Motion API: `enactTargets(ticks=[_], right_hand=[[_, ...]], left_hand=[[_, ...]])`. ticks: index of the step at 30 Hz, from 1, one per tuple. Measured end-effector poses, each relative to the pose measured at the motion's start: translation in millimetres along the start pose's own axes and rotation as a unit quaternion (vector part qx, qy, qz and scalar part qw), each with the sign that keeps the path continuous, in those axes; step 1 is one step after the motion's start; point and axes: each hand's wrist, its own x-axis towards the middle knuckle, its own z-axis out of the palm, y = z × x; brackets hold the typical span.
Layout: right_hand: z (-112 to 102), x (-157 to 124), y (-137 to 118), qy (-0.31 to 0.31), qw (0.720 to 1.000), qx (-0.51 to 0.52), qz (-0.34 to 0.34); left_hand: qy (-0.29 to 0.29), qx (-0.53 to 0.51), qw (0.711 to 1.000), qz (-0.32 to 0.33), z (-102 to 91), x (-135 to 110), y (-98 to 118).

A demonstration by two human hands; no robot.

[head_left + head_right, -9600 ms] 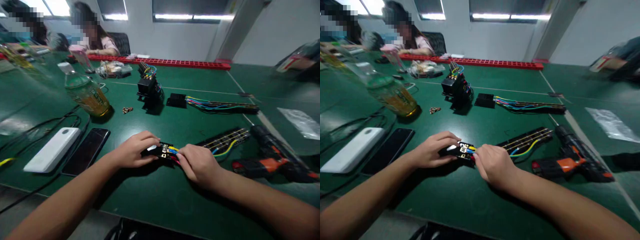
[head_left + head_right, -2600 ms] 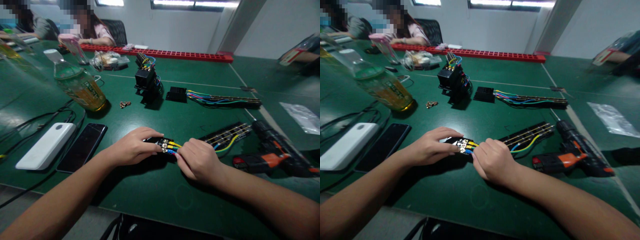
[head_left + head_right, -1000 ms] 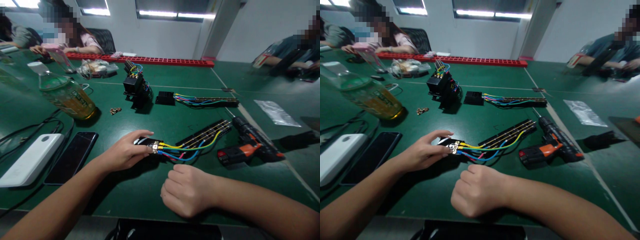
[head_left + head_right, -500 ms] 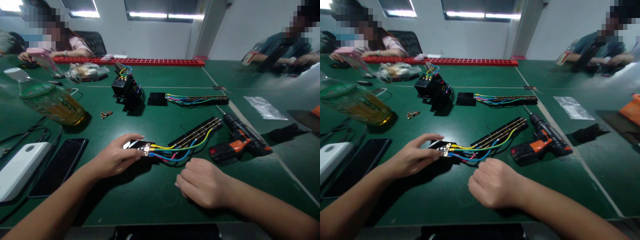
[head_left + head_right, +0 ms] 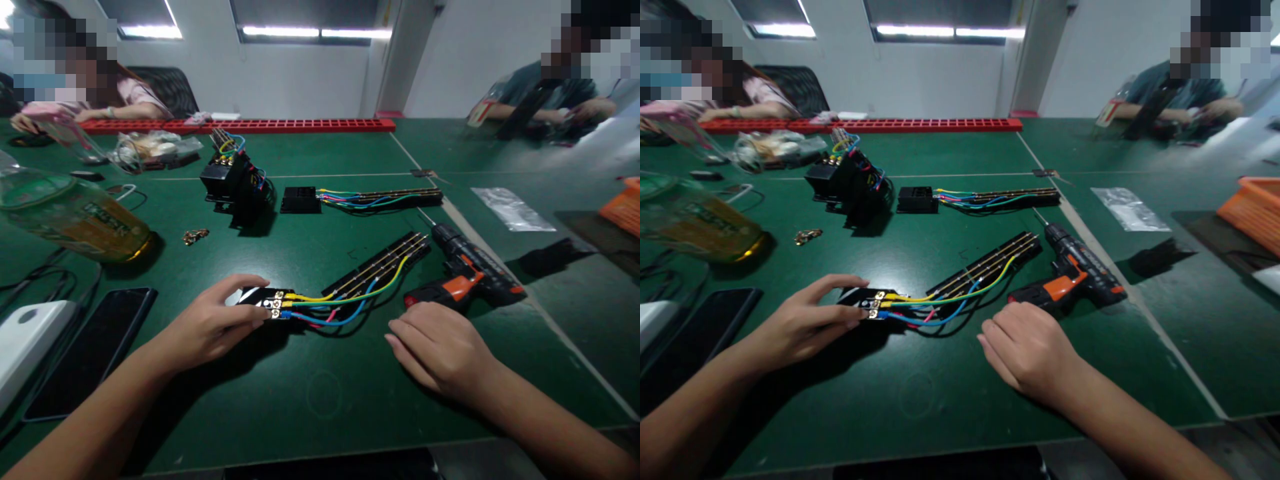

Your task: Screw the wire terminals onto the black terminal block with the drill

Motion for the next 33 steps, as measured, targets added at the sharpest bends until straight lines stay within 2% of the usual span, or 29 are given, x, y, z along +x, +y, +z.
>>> enactTargets(ticks=[6, 11, 18, 22, 26, 29, 33], right_hand=[[-6.1, -27.8, 14.7, 0.009, 0.994, -0.085, 0.066], [-6.3, -44.8, 20.2, 0.016, 0.972, -0.173, 0.157], [1.3, -51.6, 28.6, -0.125, 0.914, -0.234, 0.308], [2.2, -53.1, 34.1, -0.156, 0.905, -0.211, 0.335], [4.2, -56.1, 37.5, -0.151, 0.905, -0.186, 0.352], [6.4, -59.9, 39.9, -0.135, 0.905, -0.154, 0.374], [4.4, -64.7, 44.5, -0.075, 0.903, -0.075, 0.417]], left_hand=[[-0.001, -0.002, 1.000, 0.002, -0.8, 2.3, 0.8], [-0.005, 0.000, 1.000, 0.002, 0.4, 2.4, -0.1], [-0.009, 0.000, 1.000, 0.002, 1.4, 3.4, -0.5], [-0.007, -0.004, 1.000, 0.005, 0.7, 4.3, -0.2], [-0.003, -0.006, 1.000, 0.005, 0.6, 4.9, 0.0], [0.003, -0.009, 1.000, 0.004, 0.7, 6.0, 0.5], [0.009, -0.014, 1.000, 0.006, 0.7, 7.3, 0.9]])
